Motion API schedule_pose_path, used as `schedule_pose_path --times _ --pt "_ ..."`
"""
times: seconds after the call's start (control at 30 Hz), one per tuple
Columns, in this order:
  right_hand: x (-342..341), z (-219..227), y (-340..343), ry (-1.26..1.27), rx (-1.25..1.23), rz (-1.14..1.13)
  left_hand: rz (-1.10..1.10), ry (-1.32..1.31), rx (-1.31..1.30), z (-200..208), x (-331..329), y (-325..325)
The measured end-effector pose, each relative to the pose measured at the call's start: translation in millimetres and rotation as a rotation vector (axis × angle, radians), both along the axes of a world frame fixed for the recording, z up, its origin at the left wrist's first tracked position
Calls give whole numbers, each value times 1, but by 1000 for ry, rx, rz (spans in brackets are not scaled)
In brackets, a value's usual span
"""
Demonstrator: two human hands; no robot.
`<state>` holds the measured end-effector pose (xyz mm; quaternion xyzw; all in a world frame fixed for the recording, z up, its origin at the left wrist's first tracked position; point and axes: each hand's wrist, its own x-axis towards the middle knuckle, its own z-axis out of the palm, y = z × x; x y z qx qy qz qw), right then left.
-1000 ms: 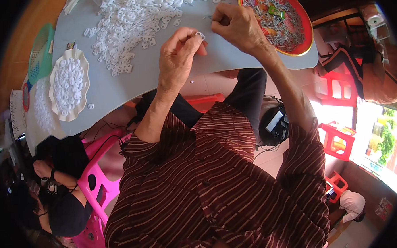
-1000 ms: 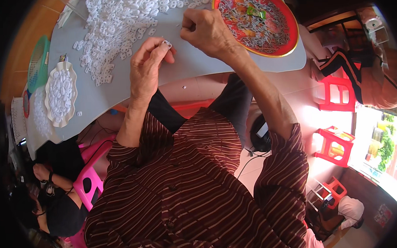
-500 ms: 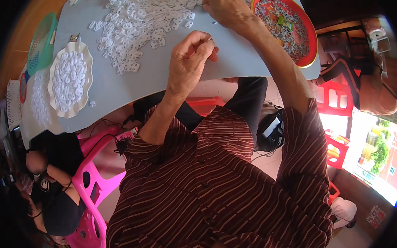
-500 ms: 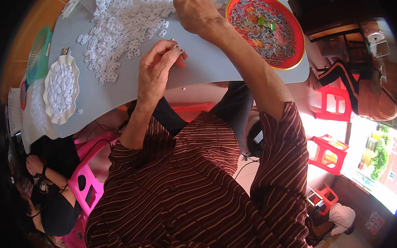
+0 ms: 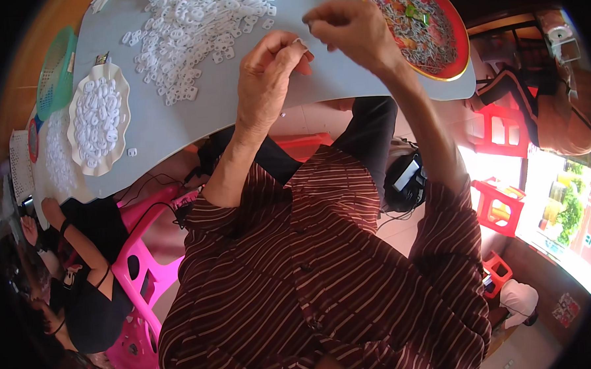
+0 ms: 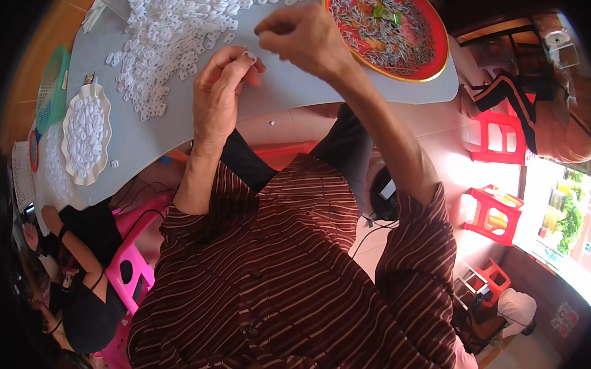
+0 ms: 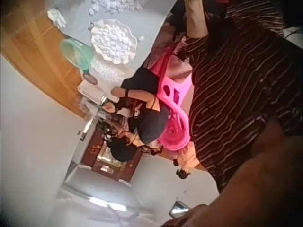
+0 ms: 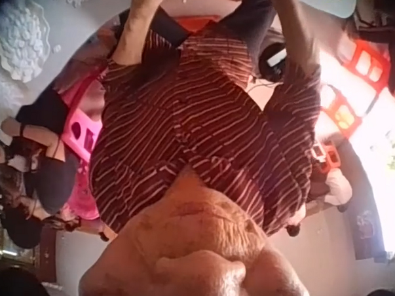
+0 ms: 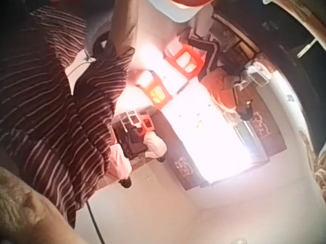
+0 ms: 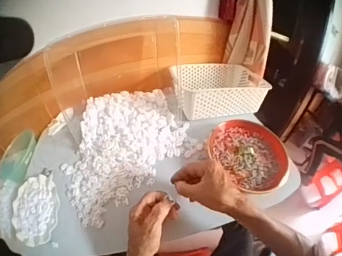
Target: Assembling small white plastic hardware components by hand at a table.
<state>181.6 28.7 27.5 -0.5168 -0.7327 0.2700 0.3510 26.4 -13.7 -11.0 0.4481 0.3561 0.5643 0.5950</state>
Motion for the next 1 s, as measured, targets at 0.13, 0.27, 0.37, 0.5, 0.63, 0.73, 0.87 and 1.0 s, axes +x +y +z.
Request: schedule_pose_path --times 0.13,0.27,0.37,0.5,0.63,0.73,0.87,1.0 --pt "10 -16 -30 388 -346 -14 -40 104 45 -3 -3 1" --pt "12 -23 -34 643 -294 58 -37 178 61 1 1 0" --pt "12 -26 -35 705 -271 128 -42 198 96 2 2 0" --pt "13 -27 -35 718 -244 175 -70 234 83 0 -1 1" --pt "12 -25 -38 672 -251 163 -61 260 88 -1 -2 0" --pt "12 -24 -39 693 -249 162 -56 283 89 3 0 -1" --pt "12 -25 -39 692 -243 164 -49 306 102 3 1 0" --pt "14 -26 -40 678 -225 164 -78 338 83 6 0 0"
